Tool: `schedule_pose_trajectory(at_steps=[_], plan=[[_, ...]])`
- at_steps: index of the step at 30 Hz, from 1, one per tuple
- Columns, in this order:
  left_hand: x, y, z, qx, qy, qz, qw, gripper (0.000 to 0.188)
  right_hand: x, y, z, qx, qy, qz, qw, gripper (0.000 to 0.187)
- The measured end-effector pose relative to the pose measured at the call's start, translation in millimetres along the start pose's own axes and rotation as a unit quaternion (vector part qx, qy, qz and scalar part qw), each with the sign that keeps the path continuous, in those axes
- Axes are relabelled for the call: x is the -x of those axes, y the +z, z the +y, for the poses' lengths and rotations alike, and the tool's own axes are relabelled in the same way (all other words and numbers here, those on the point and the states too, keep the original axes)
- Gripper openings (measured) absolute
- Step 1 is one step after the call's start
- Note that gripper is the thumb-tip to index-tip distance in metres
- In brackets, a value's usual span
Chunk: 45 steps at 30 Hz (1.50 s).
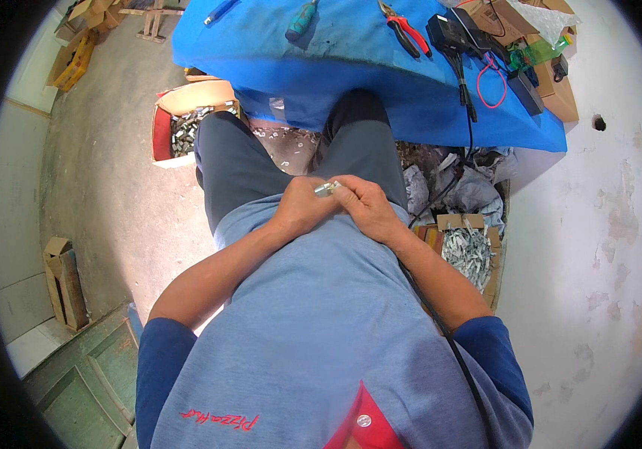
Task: The person uses a screwdriver to loosen a screw on a small metal cylinder and then uses a pair of pliers to grip and pull a part at the end of the cylinder while seated at a blue workbench.
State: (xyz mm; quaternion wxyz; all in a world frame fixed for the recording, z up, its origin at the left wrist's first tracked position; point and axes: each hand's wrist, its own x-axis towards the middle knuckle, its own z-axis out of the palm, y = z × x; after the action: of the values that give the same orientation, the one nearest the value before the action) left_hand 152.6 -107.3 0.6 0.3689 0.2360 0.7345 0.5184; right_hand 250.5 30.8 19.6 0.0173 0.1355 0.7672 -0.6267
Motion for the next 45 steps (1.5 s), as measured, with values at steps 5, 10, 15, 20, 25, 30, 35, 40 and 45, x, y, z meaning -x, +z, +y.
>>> schedule_pose_trajectory(at_steps=[5,10,15,20,25,30,35,40,45], plan=[[-6,0,5,-0.027,0.011,0.025,0.999,0.027,-2,9,1,-0.033,-0.002,0.067,0.997,0.030],[-11,5,29,-0.003,0.034,0.101,0.994,0.030,-20,16,-12,-0.170,0.001,0.133,0.976,0.030],[-20,3,36,0.112,0.014,0.102,0.988,0.028,-31,12,-37,-0.300,0.035,0.104,0.948,0.035],[-12,16,27,0.227,0.059,0.057,0.970,0.022,-8,-1,-45,-0.418,0.090,0.111,0.897,0.048],[-12,15,40,0.250,0.064,-0.037,0.965,0.020,6,-16,-38,-0.546,0.045,0.061,0.834,0.051],[-2,16,53,0.225,0.027,-0.053,0.972,0.024,45,-39,-38,-0.185,0.010,0.217,0.959,0.044],[0,13,42,0.185,0.053,-0.044,0.980,0.027,150,-156,46,0.370,0.016,0.506,0.779,0.035],[-4,20,37,0.176,0.074,-0.060,0.980,0.029,222,-249,94,-0.051,0.139,0.683,0.715,0.036],[-7,18,35,0.146,0.079,-0.045,0.985,0.028,207,-268,103,0.626,0.080,0.639,0.439,0.034]])
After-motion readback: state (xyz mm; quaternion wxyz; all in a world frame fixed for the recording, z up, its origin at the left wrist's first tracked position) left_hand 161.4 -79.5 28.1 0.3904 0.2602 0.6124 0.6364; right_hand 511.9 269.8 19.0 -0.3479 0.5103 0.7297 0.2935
